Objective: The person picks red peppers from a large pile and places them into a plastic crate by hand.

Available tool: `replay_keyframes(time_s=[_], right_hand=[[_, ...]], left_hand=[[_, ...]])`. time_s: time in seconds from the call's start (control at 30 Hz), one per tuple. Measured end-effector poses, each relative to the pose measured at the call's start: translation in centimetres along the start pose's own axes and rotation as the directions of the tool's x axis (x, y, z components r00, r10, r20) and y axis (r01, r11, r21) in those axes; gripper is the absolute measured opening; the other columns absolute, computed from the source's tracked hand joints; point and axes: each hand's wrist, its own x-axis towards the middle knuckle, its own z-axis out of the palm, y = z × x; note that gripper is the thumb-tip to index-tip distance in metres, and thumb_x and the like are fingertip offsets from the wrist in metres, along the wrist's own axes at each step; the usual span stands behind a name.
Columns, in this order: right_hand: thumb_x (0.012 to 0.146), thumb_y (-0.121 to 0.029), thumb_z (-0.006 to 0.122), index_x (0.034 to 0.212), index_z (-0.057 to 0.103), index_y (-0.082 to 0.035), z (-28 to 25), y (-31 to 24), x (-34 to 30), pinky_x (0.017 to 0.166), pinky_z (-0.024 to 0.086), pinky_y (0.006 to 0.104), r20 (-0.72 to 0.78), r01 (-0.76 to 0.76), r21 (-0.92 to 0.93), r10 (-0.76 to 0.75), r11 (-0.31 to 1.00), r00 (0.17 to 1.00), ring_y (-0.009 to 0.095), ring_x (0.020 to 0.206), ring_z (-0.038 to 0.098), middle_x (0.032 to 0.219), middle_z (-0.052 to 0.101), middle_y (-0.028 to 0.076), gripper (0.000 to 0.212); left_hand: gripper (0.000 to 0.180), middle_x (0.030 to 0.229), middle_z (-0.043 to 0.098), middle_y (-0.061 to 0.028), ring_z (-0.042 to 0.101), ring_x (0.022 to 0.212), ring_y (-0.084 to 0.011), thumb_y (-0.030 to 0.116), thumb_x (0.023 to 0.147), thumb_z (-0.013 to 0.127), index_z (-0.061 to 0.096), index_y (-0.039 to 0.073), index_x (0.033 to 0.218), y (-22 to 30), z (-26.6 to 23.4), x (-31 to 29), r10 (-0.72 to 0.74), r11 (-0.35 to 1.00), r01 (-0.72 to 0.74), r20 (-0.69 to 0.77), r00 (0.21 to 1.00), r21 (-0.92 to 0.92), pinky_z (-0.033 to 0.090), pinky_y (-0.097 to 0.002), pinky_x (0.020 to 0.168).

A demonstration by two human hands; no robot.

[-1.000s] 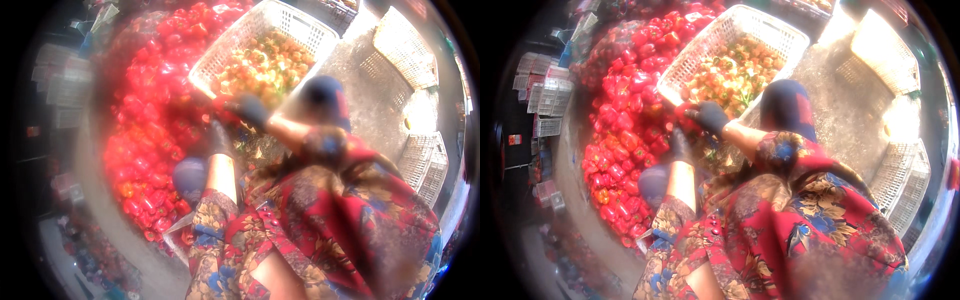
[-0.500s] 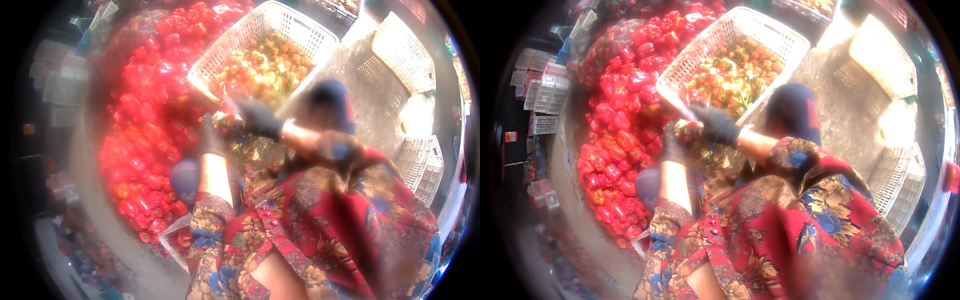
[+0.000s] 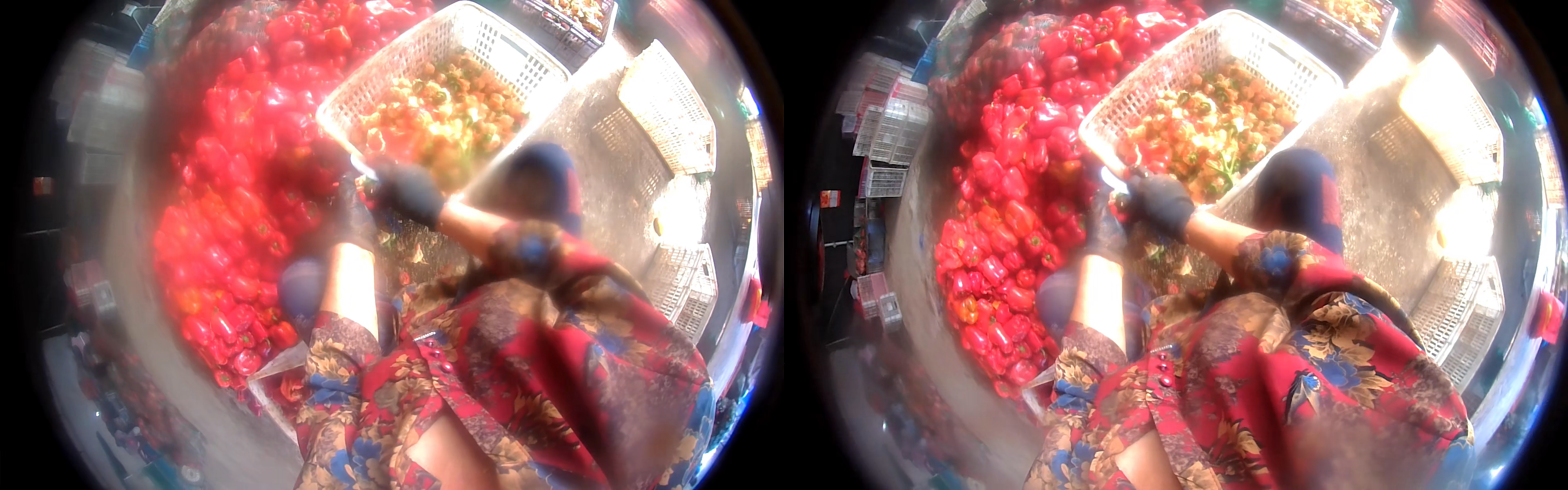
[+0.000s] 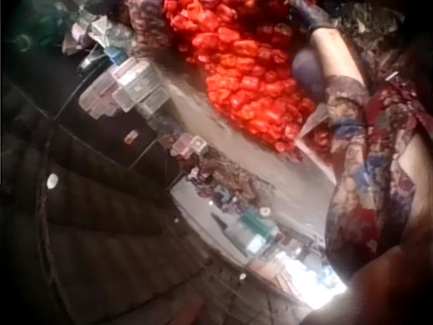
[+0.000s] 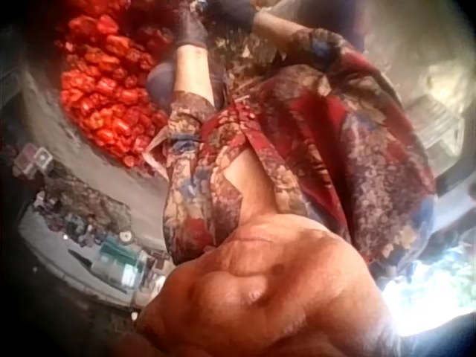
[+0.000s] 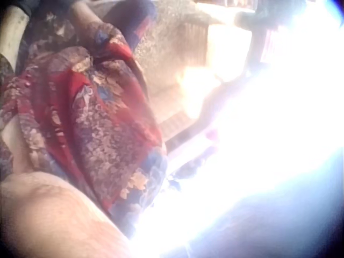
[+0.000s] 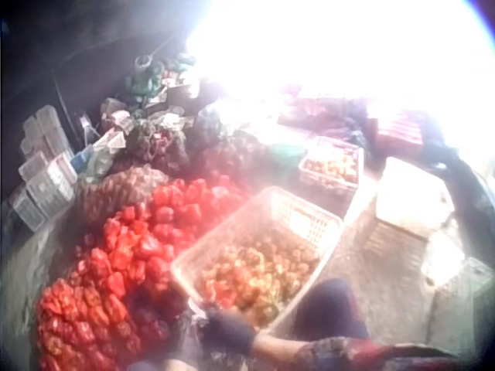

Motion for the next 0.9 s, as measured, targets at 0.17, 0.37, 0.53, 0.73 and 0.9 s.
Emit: replay_keyframes(time_s=[0.17, 0.37, 0.53, 0.73, 0.9], right_hand=[[0.079, -0.035, 0.066, 0.095, 0.065, -0.01, 1.2, 3.0, 0.9, 0.068, 0.051, 0.0434, 0.245, -0.158, 0.025, 0.147, 0.987, 0.958, 0.032, 0.077, 0.066, 0.082, 0.066, 0.015, 0.03], [0.083, -0.031, 0.062, 0.089, 0.072, -0.008, 2.8, 4.7, 3.7, 0.07, 0.051, 0.0394, 0.445, -0.309, 0.236, 0.18, 0.921, 0.877, 0.027, 0.07, 0.068, 0.079, 0.068, 0.015, 0.026], [0.082, -0.009, 0.065, 0.126, 0.057, -0.004, -1.3, 8.4, 1.8, 0.077, 0.054, 0.0346, 0.365, -0.234, 0.319, 0.108, 0.918, 0.925, 0.022, 0.086, 0.069, 0.109, 0.067, 0.016, 0.044], [0.095, -0.031, 0.054, 0.119, 0.051, -0.002, -5.7, 9.6, 0.5, 0.076, 0.054, 0.0327, 0.262, -0.272, 0.435, 0.169, 0.858, 0.95, 0.017, 0.085, 0.065, 0.104, 0.067, 0.01, 0.037], [0.099, -0.042, 0.048, 0.114, 0.054, -0.005, -5.4, 12.8, 2.1, 0.074, 0.053, 0.0301, 0.408, -0.415, 0.905, 0.086, 0.092, 0.909, 0.013, 0.078, 0.06, 0.099, 0.066, 0.005, 0.04]], left_hand=[[0.054, 0.118, 0.059, -0.0109, 0.058, 0.104, -0.0231, 0.048, 0.095, 0.049, 0.052, 0.006, 0.128, 0.4, 3.0, -1.9, -0.088, 0.995, 0.092, -0.102, 0.991, 0.042, 0.049, -0.0385, 0.086], [0.035, 0.115, 0.062, -0.0089, 0.061, 0.093, -0.0211, 0.031, 0.101, 0.042, 0.054, 0.006, 0.121, -3.4, -3.7, 3.3, 0.461, 0.301, -0.345, 0.181, 0.869, 0.889, 0.052, -0.0345, 0.079], [0.047, 0.103, 0.064, -0.0079, 0.064, 0.087, -0.0188, 0.048, 0.095, 0.05, 0.054, 0.009, 0.12, -2.4, -1.6, 1.3, 0.15, 0.936, -0.132, -0.029, 0.988, 0.325, 0.052, -0.0337, 0.07], [0.047, 0.1, 0.065, -0.0092, 0.064, 0.084, -0.0197, 0.038, 0.095, 0.054, 0.05, 0.003, 0.126, 1.2, 2.5, -4.3, 0.188, 0.959, -0.167, -0.069, 0.98, 0.23, 0.055, -0.0315, 0.067], [0.043, 0.109, 0.063, -0.0101, 0.062, 0.092, -0.0177, 0.03, 0.096, 0.056, 0.051, 0.0, 0.126, 4.4, 0.8, -5.0, 0.384, 0.851, -0.375, 0.051, 0.922, 0.367, 0.055, -0.0314, 0.072]])
